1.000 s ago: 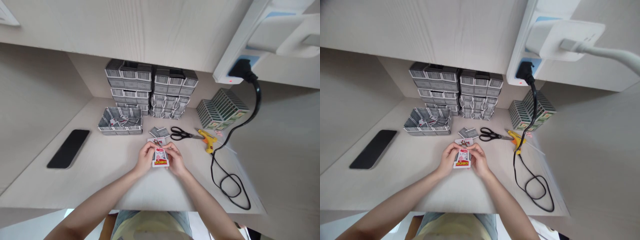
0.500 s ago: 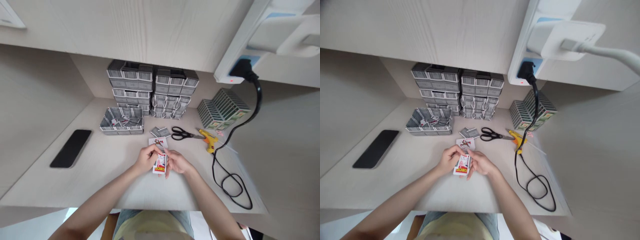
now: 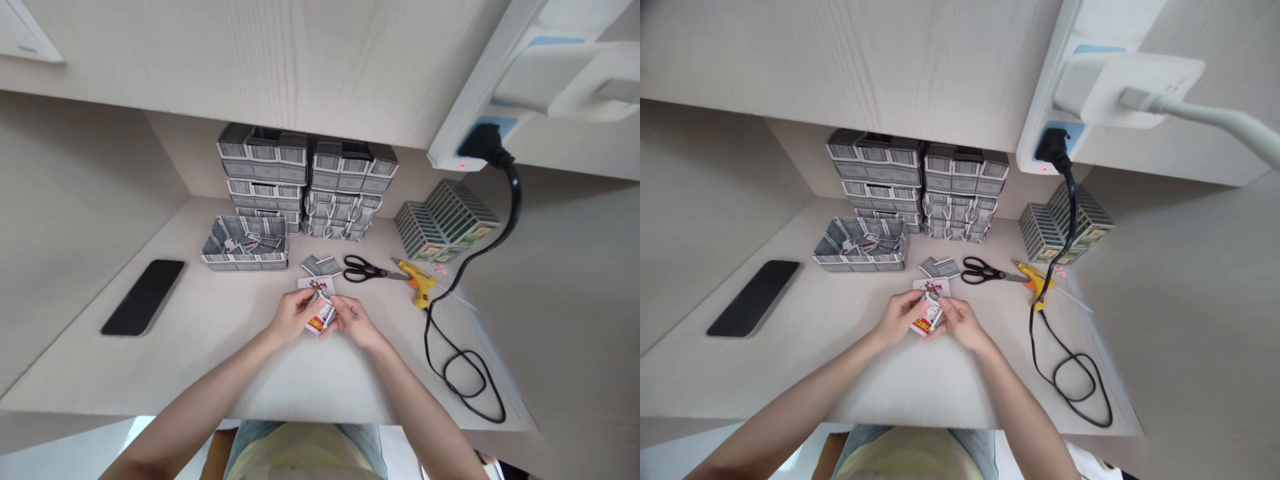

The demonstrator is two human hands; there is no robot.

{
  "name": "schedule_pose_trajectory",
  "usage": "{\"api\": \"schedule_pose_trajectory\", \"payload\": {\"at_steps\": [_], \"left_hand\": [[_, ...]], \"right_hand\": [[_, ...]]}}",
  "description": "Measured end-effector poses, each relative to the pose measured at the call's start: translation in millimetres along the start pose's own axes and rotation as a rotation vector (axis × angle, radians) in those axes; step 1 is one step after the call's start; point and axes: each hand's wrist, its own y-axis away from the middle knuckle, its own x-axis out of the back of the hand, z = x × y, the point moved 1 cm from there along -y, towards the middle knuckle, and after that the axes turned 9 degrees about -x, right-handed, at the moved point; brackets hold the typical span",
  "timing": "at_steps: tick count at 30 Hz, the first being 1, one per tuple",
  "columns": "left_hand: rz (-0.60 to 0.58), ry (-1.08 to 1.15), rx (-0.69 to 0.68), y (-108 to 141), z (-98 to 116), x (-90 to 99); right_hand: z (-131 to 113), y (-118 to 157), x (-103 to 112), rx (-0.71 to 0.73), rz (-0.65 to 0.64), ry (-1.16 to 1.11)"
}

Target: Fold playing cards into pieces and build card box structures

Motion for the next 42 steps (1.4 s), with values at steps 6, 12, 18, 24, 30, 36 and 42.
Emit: {"api": "schedule_pose_trajectory", "payload": {"at_steps": [6,12,18,24,30,36,42], "left_hand": [[0.05,-0.112,0.059,2.6,-3.6,-9.7],[0.082,-0.099,0.089,2.9,-5.9,-10.8],[0.129,-0.062,0.097,1.4,-6.1,-10.5],[0.14,-0.046,0.087,1.8,-2.3,-12.1],[0.169,-0.013,0.088,2.8,-3.1,-12.1],[0.168,0.092,0.139,1.6,-6.3,-12.5],[0.131,0.174,0.22,-0.3,-5.5,-11.5]], "right_hand": [[1.5,0.9,-1.0,0.012,-0.016,0.066],[3.7,-1.3,-1.7,0.039,-0.01,0.068],[2.6,-1.4,-7.2,0.083,0.018,0.095],[0.2,0.4,-7.8,0.086,0.054,0.108],[2.3,0.4,-8.7,0.087,0.124,0.123],[4.1,0.5,-9.6,0.099,0.172,0.144],[10.1,2.0,-8.8,0.116,0.204,0.168]]}}
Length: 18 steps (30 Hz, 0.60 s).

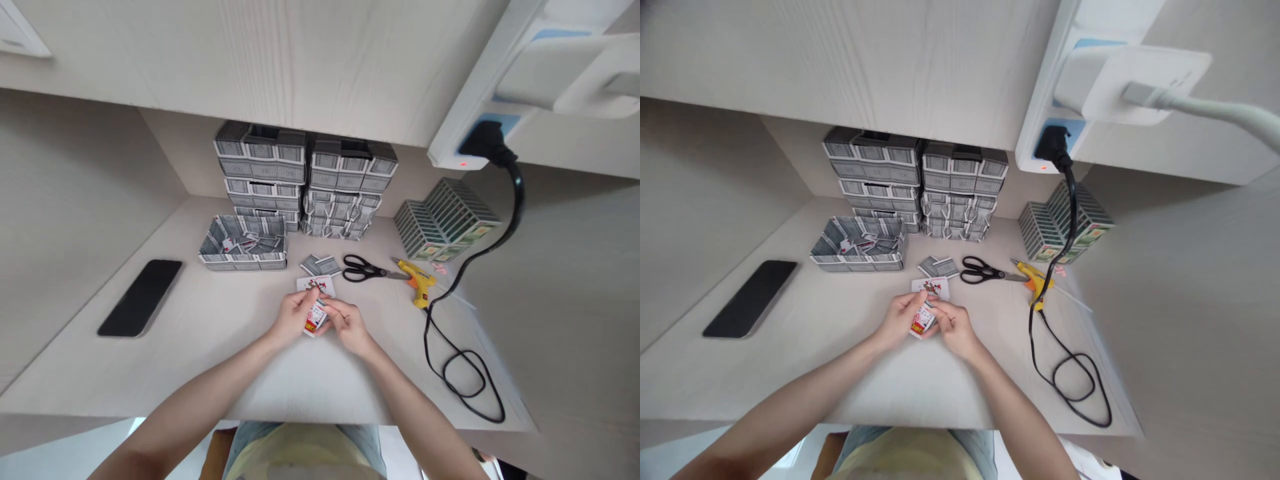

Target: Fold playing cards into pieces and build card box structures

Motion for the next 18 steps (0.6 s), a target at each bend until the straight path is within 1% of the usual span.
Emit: {"api": "schedule_pose_trajectory", "payload": {"at_steps": [2,5,7,10,12,15,18], "left_hand": [[0.004,-0.108,-0.044,0.7,1.9,1.4],[0.036,-0.369,-0.182,2.8,4.1,3.7],[0.054,-0.508,-0.274,4.4,4.5,4.4],[0.064,-0.639,-0.37,6.1,4.3,3.7],[0.066,-0.702,-0.408,6.6,3.9,2.9],[0.049,-0.767,-0.432,6.6,3.0,2.1],[0.026,-0.822,-0.442,6.4,2.5,1.6]], "right_hand": [[-0.8,0.7,-0.6,-0.003,-0.041,-0.025],[-5.2,1.4,-2.4,-0.013,-0.104,-0.065],[-7.9,1.7,-3.7,-0.022,-0.115,-0.072],[-8.5,1.6,-5.4,-0.035,-0.095,-0.074],[-6.5,1.1,-6.1,-0.036,-0.072,-0.068],[-1.7,-0.4,-6.3,-0.037,-0.016,-0.041],[1.4,-0.5,-6.0,-0.023,0.038,0.035]]}}
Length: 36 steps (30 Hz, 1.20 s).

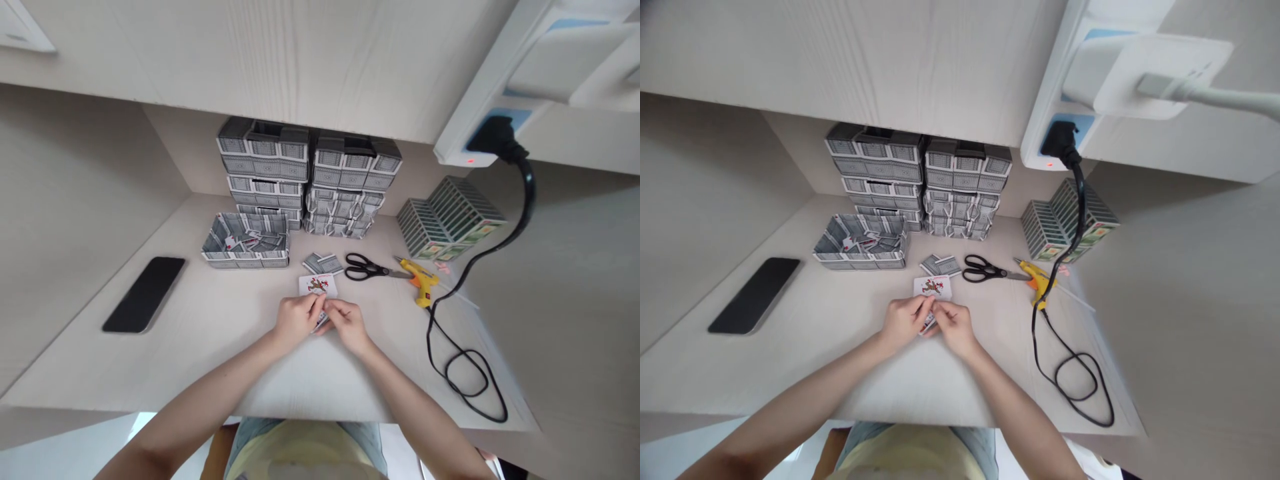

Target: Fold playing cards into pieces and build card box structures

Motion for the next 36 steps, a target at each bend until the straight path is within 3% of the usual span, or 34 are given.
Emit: {"api": "schedule_pose_trajectory", "payload": {"at_steps": [4,10,14,17,21,28,33,36], "left_hand": [[0.016,0.066,0.044,-1.2,1.0,-0.3],[-0.006,0.464,0.278,-5.1,0.1,-2.0],[-0.052,0.789,0.406,-7.9,-0.5,-2.1],[-0.065,0.894,0.435,-9.3,0.1,-1.0],[-0.063,0.741,0.352,-8.6,-0.7,-0.6],[-0.03,0.452,0.164,-5.8,-3.6,-2.5],[0.035,0.305,0.062,-1.9,-0.1,1.0],[0.061,0.276,-0.008,-0.5,2.4,2.2]], "right_hand": [[-0.5,3.5,1.5,0.099,0.023,0.137],[-1.5,6.4,7.9,0.303,0.131,0.345],[-2.6,5.7,8.7,0.292,0.098,0.258],[-2.3,2.6,7.9,0.207,0.056,0.108],[1.2,-3.1,7.6,0.094,0.023,-0.012],[4.1,-5.6,5.2,0.106,0.059,0.041],[-0.2,-2.7,4.1,0.048,-0.009,-0.02],[-6.4,-0.5,5.8,0.097,-0.044,0.024]]}}
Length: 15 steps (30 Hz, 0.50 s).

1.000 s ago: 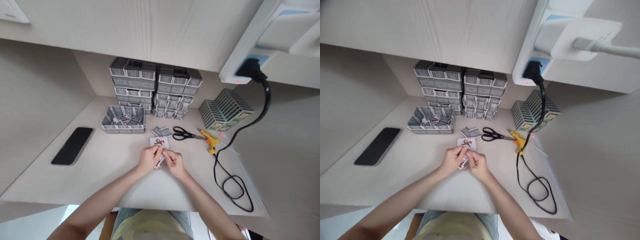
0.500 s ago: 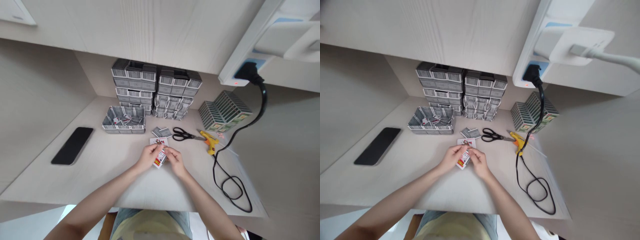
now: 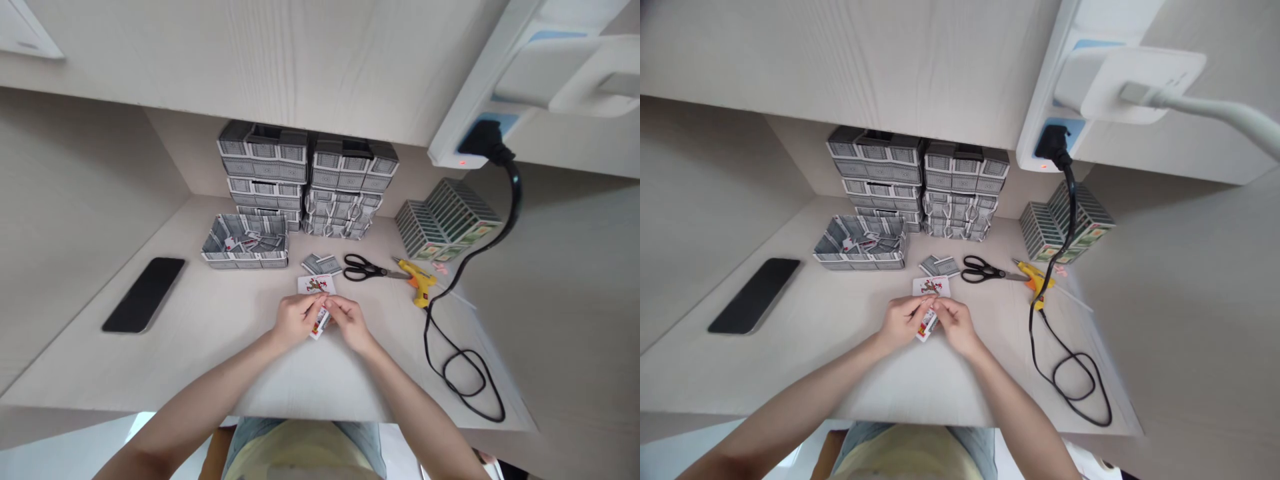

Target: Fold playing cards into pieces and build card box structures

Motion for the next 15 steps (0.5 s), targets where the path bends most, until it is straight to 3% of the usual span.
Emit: {"api": "schedule_pose_trajectory", "payload": {"at_steps": [3,7,11,15], "left_hand": [[-0.014,0.095,0.062,-0.7,-0.7,-0.7],[-0.043,0.326,0.239,-4.0,-5.6,-1.1],[0.047,0.504,0.247,-9.3,-9.4,-1.3],[0.155,0.507,0.254,-12.9,-12.3,-2.8]], "right_hand": [[-2.9,0.7,2.9,0.086,0.043,0.11],[-0.3,-0.9,6.2,0.083,0.133,0.167],[-2.8,-4.9,8.7,0.058,0.137,-0.001],[-5.9,-8.2,8.9,0.045,0.091,-0.18]]}}
